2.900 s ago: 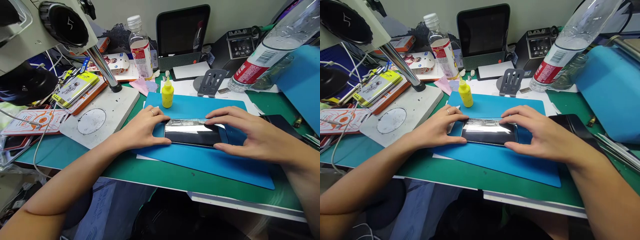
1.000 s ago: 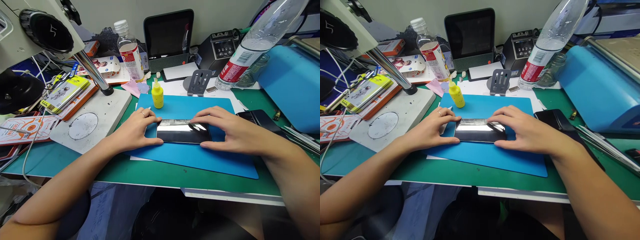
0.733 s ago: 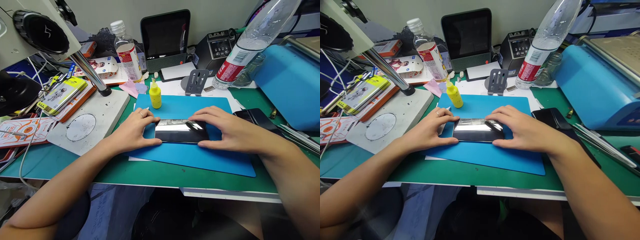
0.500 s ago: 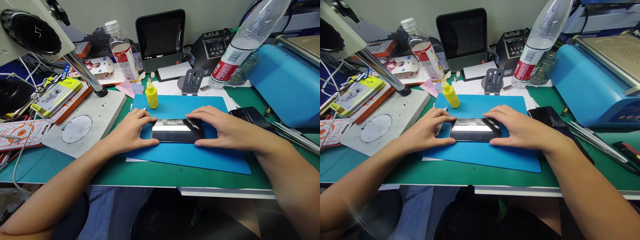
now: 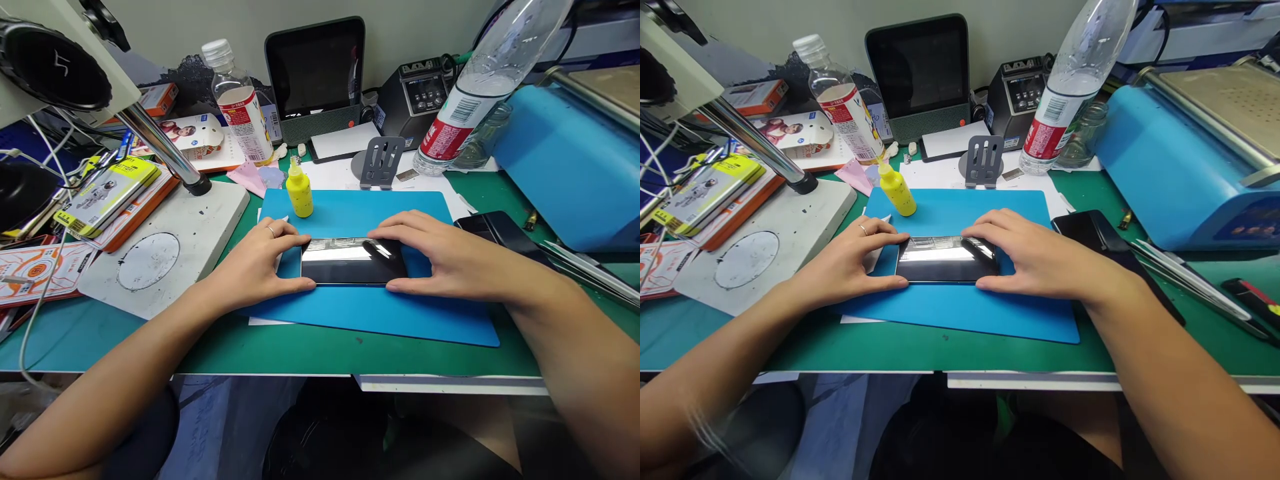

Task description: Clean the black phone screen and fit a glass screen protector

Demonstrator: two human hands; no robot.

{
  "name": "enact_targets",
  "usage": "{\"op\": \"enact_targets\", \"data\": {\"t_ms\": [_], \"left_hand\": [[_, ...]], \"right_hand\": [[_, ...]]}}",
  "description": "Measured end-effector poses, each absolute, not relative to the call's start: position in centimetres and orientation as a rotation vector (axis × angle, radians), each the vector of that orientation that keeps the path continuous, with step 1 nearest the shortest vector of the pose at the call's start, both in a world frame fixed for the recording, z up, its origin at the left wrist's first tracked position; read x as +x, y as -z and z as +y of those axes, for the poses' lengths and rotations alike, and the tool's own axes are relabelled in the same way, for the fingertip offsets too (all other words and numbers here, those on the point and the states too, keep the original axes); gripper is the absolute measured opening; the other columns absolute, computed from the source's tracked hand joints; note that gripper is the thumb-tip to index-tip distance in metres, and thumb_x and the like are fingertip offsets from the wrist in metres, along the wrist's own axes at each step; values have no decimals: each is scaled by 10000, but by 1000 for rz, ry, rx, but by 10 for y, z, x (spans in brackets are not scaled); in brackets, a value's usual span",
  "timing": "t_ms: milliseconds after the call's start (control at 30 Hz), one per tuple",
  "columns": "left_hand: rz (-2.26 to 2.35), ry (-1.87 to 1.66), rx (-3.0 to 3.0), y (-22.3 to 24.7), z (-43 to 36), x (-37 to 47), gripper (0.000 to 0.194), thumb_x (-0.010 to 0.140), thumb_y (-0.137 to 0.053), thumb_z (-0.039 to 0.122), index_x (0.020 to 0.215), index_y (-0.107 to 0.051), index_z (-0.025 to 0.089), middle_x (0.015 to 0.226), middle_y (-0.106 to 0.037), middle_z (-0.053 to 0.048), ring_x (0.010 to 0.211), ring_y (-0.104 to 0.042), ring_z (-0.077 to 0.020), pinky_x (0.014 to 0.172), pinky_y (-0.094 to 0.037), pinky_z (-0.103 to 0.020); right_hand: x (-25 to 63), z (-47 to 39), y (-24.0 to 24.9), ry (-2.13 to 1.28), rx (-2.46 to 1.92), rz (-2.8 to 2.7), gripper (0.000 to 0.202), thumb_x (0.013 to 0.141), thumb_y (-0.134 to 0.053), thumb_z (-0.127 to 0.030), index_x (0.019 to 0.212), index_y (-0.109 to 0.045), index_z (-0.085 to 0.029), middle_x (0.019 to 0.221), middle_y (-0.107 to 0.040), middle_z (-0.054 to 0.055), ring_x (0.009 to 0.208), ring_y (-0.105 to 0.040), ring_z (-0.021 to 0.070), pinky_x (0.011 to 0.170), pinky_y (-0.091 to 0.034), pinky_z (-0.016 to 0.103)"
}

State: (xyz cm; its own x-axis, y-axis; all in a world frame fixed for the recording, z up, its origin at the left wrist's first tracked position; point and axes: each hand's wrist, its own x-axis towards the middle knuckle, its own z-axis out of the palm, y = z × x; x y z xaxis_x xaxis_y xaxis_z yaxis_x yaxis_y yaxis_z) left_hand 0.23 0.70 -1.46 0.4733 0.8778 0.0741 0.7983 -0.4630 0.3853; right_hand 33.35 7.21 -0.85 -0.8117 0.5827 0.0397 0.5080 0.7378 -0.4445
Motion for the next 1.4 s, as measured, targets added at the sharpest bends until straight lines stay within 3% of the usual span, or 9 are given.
{"op": "enact_targets", "data": {"t_ms": [467, 933, 1400], "left_hand": [[1408, -373, 2441, 14, 7, 1, 645, 866, -692, 636, 1363, -661, 225, 1240, -613, -101, 1130, -551, -300, 1033, -478, -496], [1410, -396, 2437, 15, 8, 2, 647, 851, -723, 616, 1368, -660, 231, 1214, -623, -97, 1068, -540, -277, 967, -494, -452], [1440, -385, 2406, 14, 8, 4, 661, 836, -720, 650, 1367, -657, 261, 1218, -629, -91, 1096, -554, -294, 966, -506, -479]], "right_hand": [[332, 72, 8, -651, -896, -2746, 806, 805, -717, -645, 1463, -537, -216, 1400, -616, 168, 1248, -593, 401, 1009, -517, 546], [331, 71, 8, -652, -892, -2748, 765, 806, -716, -628, 1435, -566, -220, 1353, -648, 160, 1219, -606, 397, 976, -526, 531], [333, 73, 10, -643, -915, -2770, 817, 776, -734, -661, 1452, -551, -241, 1380, -629, 149, 1241, -590, 408, 984, -523, 544]]}}
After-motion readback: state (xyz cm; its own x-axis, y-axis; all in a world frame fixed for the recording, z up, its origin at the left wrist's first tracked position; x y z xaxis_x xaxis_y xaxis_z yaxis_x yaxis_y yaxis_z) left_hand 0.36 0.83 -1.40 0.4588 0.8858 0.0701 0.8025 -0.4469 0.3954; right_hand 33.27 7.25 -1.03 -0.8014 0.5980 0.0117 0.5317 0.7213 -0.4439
